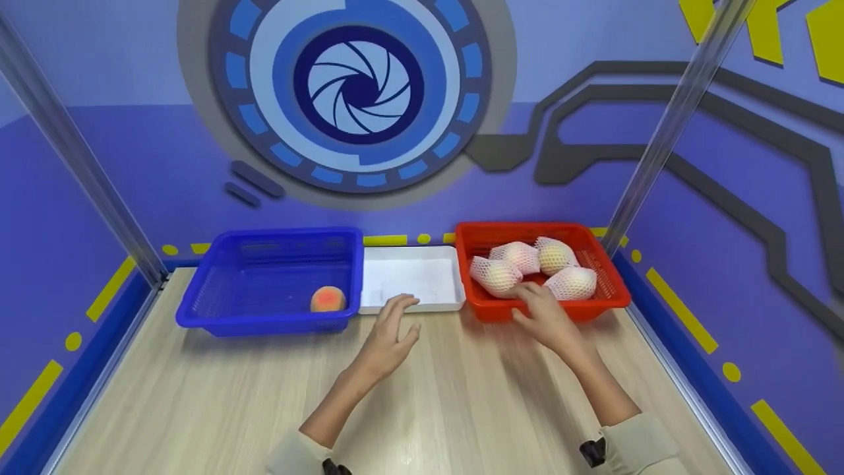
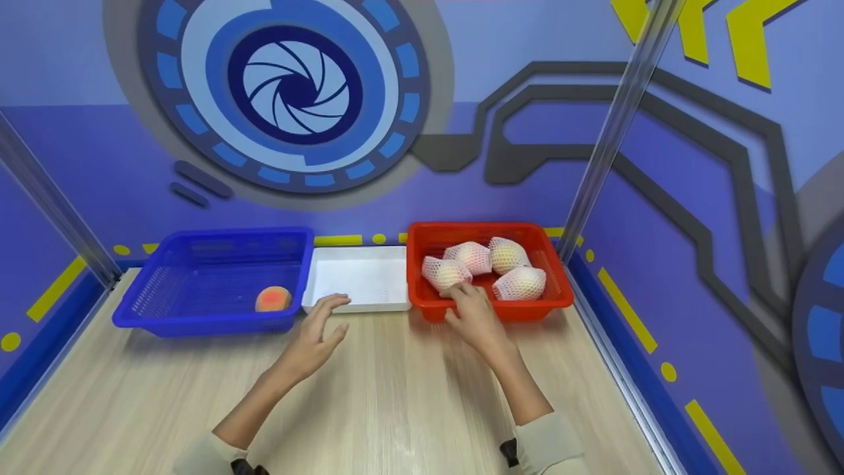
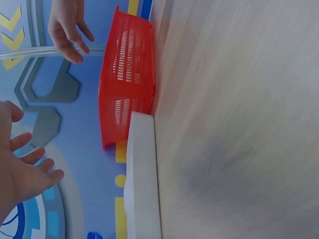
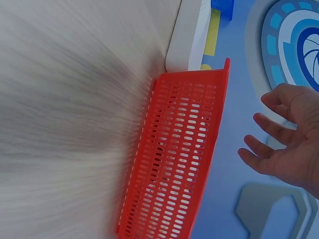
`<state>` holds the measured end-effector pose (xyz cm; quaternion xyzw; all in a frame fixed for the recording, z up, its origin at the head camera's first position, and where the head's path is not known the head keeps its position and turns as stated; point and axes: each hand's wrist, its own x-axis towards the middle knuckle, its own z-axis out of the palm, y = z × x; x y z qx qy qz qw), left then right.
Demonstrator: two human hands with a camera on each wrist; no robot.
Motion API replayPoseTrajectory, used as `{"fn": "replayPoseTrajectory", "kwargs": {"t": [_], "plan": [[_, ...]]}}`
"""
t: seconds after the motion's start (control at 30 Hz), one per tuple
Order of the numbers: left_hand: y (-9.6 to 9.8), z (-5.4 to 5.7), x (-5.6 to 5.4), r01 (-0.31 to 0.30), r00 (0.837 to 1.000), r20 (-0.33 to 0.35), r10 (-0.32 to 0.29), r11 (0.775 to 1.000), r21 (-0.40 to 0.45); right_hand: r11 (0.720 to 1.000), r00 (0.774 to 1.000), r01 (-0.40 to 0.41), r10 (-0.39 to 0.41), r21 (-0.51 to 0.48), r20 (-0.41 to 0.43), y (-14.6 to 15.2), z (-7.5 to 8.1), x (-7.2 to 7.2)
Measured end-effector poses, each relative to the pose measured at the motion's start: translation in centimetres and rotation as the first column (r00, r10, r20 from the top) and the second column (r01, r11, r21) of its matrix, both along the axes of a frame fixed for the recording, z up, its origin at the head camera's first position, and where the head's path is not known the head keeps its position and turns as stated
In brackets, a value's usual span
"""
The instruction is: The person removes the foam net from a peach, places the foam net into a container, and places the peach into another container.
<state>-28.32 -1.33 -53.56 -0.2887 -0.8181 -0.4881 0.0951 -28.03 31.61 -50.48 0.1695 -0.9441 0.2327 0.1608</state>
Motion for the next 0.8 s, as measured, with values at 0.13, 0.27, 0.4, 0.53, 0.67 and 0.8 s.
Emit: {"fn": "replayPoseTrajectory", "kwargs": {"t": [0.13,0.27,0.4,0.53,0.67,0.8], "plan": [[1.6,-0.7,-0.4,0.023,1.0,0.021,-0.023,0.999,-0.027,1.0,1.0,-0.003,0.003,-0.003,-0.02,0.1,-0.2,-0.1],[3.2,-1.6,-0.7,0.048,0.997,0.062,-0.047,0.999,-0.013,1.0,1.0,0.005,-0.005,-0.001,-0.004,0.1,-0.5,0.0],[4.7,-2.3,-0.8,0.077,0.991,0.109,-0.08,0.997,0.031,1.0,1.0,0.023,-0.022,-0.006,0.009,0.1,-0.7,0.1],[6.2,-2.8,-1.0,0.101,0.983,0.15,-0.108,0.994,0.05,0.999,0.999,0.033,-0.033,-0.018,0.007,0.0,-0.7,0.0],[7.5,-3.2,-1.5,0.098,0.975,0.196,-0.106,0.994,0.049,0.999,0.999,0.036,-0.036,-0.026,0.004,0.0,-0.8,-0.1],[8.8,-3.9,-2.4,0.079,0.961,0.258,-0.104,0.991,0.105,0.999,0.999,0.039,-0.039,-0.025,0.003,0.1,-0.9,-0.1]]}}
